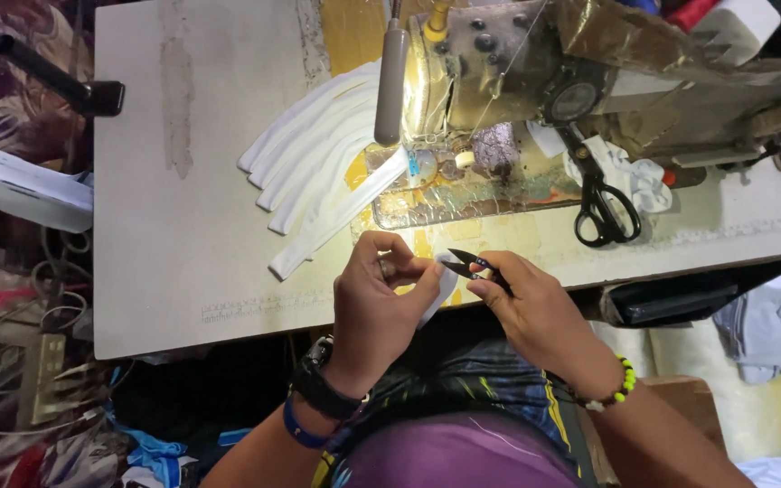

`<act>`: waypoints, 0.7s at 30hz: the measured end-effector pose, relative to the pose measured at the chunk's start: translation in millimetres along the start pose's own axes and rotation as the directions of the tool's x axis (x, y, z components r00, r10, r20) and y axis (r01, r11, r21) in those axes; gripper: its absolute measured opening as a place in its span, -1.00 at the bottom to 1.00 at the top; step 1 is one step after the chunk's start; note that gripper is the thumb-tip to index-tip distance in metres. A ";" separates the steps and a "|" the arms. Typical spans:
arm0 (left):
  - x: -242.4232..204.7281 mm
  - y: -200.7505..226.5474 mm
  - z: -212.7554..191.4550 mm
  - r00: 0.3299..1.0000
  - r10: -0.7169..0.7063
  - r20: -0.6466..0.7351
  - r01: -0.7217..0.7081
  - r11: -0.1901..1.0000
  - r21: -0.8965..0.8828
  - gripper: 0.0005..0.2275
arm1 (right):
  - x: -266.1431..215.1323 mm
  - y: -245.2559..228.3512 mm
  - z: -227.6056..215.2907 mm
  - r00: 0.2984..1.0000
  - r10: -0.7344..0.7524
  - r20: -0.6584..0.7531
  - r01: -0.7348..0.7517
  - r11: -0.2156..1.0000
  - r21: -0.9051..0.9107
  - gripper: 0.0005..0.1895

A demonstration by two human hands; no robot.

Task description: Sewing individual white fabric strips using an industrial sewing machine at a sewing workstation.

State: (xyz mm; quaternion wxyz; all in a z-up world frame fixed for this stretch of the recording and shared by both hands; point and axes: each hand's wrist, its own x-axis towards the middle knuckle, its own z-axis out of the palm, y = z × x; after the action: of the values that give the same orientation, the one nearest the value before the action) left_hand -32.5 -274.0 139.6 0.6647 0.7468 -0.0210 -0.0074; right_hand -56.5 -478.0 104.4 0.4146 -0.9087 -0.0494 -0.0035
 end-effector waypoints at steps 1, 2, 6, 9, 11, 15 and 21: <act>-0.4 -0.7 -0.7 1.000 0.000 -0.004 0.000 1.000 0.001 -0.75 | 0.4 -1.0 0.5 1.000 -0.003 0.002 0.003 1.000 0.001 -0.73; -0.9 -1.4 -1.0 1.000 0.000 0.008 0.000 1.000 0.019 -0.75 | 0.2 -1.8 0.8 1.000 -0.009 0.011 0.009 1.000 0.005 -0.73; -3.3 -0.1 -1.0 0.998 0.052 0.020 -0.053 0.996 0.067 -0.73 | 0.6 2.8 3.4 1.000 -0.006 0.025 0.006 1.000 0.013 -0.74; -2.6 2.3 -5.1 0.994 0.098 0.052 -0.104 0.988 0.116 -0.74 | 1.4 -1.9 -13.7 0.989 0.084 0.121 -0.100 0.987 0.130 -0.75; -3.0 4.9 -6.9 0.990 0.121 0.068 -0.131 0.976 0.175 -0.73 | 1.6 -5.6 -20.0 0.980 0.102 0.169 -0.132 0.975 0.178 -0.73; -9.2 10.2 -4.4 0.971 0.227 0.074 -0.239 0.932 0.272 -0.75 | 3.0 -17.0 -29.2 0.958 0.133 0.253 -0.188 0.960 0.207 -0.69; -10.9 4.1 -3.2 0.972 0.223 0.074 -0.235 0.923 0.305 -0.74 | 9.9 -12.0 -39.6 0.939 0.242 0.242 -0.270 0.959 0.087 -0.71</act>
State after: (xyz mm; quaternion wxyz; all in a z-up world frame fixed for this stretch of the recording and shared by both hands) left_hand -43.3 -270.8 143.8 0.5345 0.8343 -0.1213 0.0594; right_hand -46.4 -499.2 139.9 0.4566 -0.8752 0.0219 0.1584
